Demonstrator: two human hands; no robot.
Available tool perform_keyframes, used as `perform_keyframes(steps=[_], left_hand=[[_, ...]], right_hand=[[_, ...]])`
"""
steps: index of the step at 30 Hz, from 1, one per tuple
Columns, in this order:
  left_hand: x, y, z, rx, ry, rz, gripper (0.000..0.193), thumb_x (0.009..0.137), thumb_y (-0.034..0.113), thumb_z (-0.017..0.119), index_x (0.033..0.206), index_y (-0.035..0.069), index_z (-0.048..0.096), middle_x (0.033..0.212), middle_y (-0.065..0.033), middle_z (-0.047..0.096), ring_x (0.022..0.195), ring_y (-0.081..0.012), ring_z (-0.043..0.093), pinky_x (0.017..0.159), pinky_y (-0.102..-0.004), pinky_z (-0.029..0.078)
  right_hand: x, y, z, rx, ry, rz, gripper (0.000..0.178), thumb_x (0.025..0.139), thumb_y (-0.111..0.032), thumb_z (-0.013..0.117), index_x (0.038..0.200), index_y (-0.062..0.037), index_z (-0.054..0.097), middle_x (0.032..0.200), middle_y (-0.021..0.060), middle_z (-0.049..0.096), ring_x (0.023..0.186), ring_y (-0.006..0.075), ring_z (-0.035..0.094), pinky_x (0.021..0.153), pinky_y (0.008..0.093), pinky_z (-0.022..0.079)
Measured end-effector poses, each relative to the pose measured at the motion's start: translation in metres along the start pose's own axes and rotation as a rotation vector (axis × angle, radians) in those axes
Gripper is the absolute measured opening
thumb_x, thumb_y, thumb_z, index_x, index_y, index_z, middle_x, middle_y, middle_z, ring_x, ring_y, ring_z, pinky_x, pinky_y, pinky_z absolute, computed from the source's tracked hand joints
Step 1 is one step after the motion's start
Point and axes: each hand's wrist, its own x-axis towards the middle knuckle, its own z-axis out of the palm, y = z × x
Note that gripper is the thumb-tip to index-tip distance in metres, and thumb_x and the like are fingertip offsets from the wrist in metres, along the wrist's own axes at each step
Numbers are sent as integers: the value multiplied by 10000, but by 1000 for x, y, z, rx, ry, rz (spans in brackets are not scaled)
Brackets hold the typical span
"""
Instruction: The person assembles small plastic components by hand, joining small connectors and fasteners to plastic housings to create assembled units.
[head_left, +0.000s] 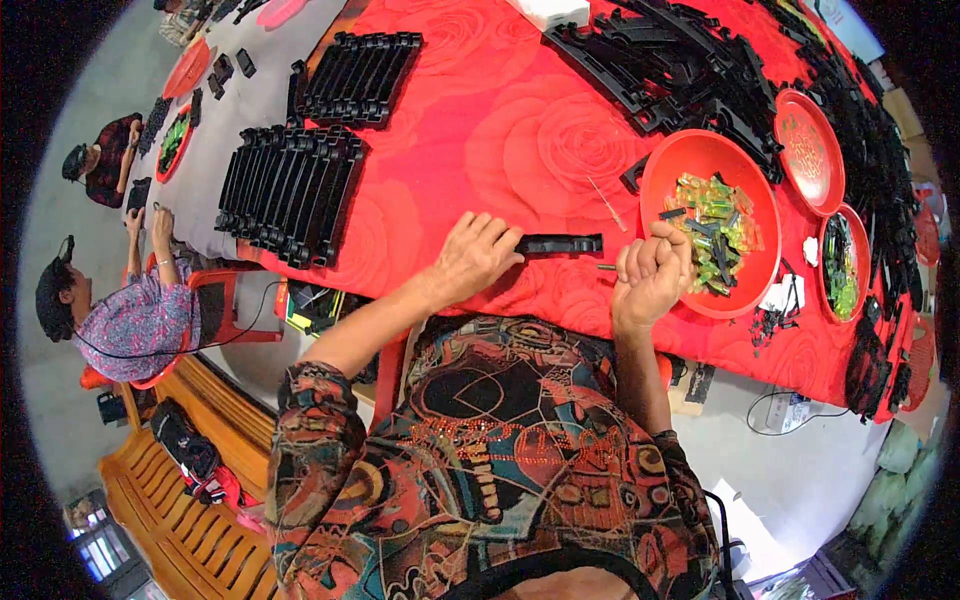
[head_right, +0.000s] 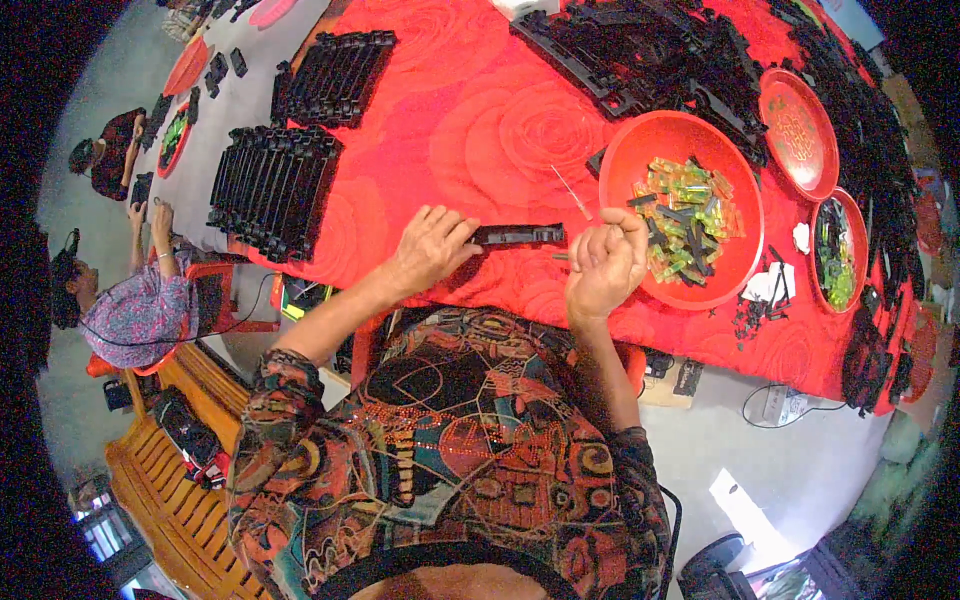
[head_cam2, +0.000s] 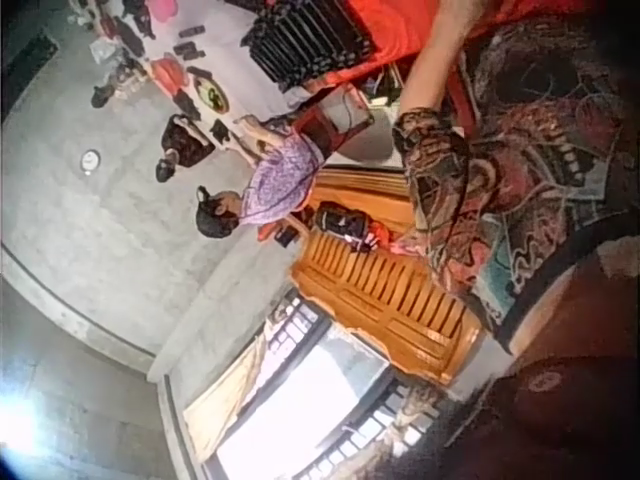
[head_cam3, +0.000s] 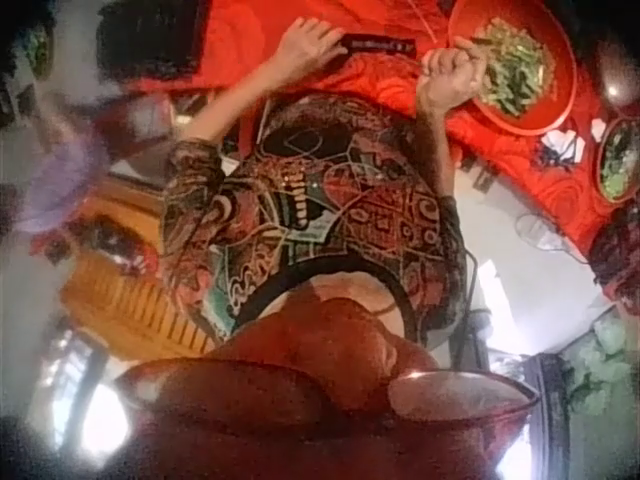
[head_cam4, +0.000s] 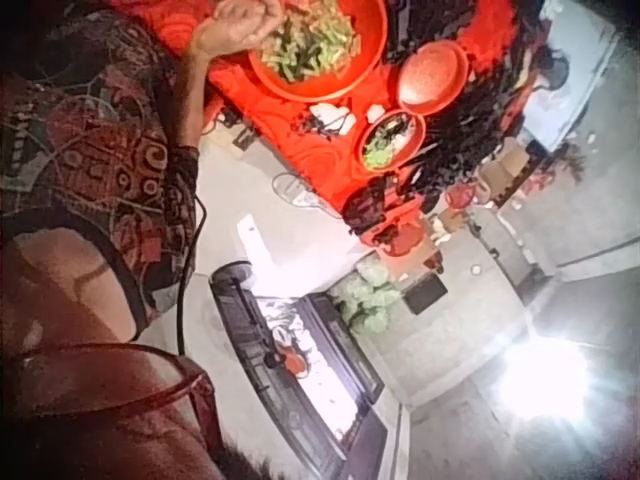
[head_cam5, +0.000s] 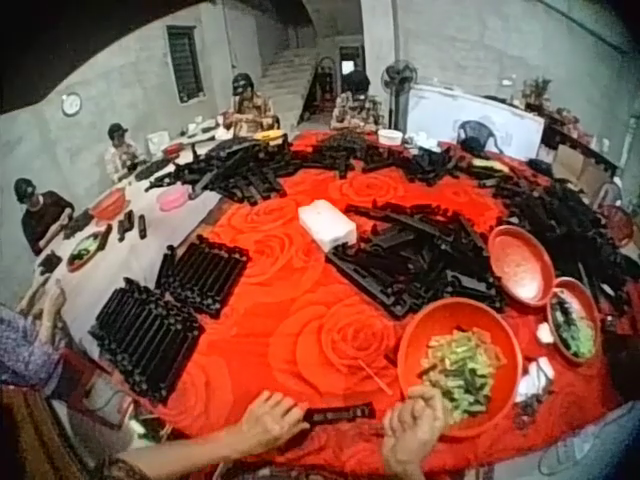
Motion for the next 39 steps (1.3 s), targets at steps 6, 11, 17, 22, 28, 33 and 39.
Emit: perform_keyframes(steps=[6, 11, 17, 22, 28, 33, 39], left_hand=[[-11, 10, 7, 4, 126, -56, 275, 741, 157, 607, 1011, 106, 586, 980, -100, 526, 834, -246, 524, 704, -360, 423], [-11, 7, 8, -45, 28, -74, 261, 751, 148, 575, 1010, 127, 596, 997, -94, 523, 855, -251, 509, 702, -365, 423], [-13, 9, 15, -86, 24, -130, 259, 735, 135, 586, 990, 125, 632, 1007, -87, 538, 863, -245, 501, 699, -366, 417], [-10, 11, 13, -102, 54, -176, 245, 723, 120, 591, 959, 114, 656, 994, -83, 555, 860, -238, 505, 693, -358, 413], [-9, 16, 14, -110, 76, -206, 214, 714, 112, 600, 917, 111, 670, 966, -75, 565, 854, -233, 510, 680, -349, 404], [-9, 18, 14, -102, 68, -215, 196, 709, 113, 608, 893, 109, 675, 960, -74, 566, 836, -227, 508, 663, -346, 396], [-7, 18, 13, -91, 68, -212, 191, 715, 110, 598, 890, 106, 673, 955, -77, 568, 811, -227, 506, 659, -344, 395]], right_hand=[[4, 29, 22, -32, 45, 64, 154, 903, -88, 383, 947, 6, 497, 539, -23, 301, 423, 74, 282, 387, 235, 272], [5, 49, 25, -34, 56, 115, 148, 907, -87, 392, 928, 3, 507, 554, -29, 301, 437, 66, 285, 400, 223, 266], [6, 61, 20, -6, 55, 173, 175, 900, -84, 365, 917, 9, 512, 537, -36, 283, 411, 57, 256, 370, 222, 240], [3, 66, 20, 24, 61, 184, 188, 870, -55, 344, 903, 13, 516, 537, -40, 281, 411, 49, 256, 363, 217, 241], [1, 66, 18, 19, 51, 183, 167, 856, -45, 359, 891, 14, 511, 536, -36, 286, 411, 54, 261, 372, 219, 253], [0, 65, 19, 30, 103, 185, 151, 845, -38, 368, 880, 16, 504, 534, -34, 290, 409, 58, 271, 369, 222, 256], [1, 68, 16, -3, 57, 182, 149, 882, -63, 352, 878, 4, 485, 533, -23, 277, 414, 67, 250, 377, 225, 240]])
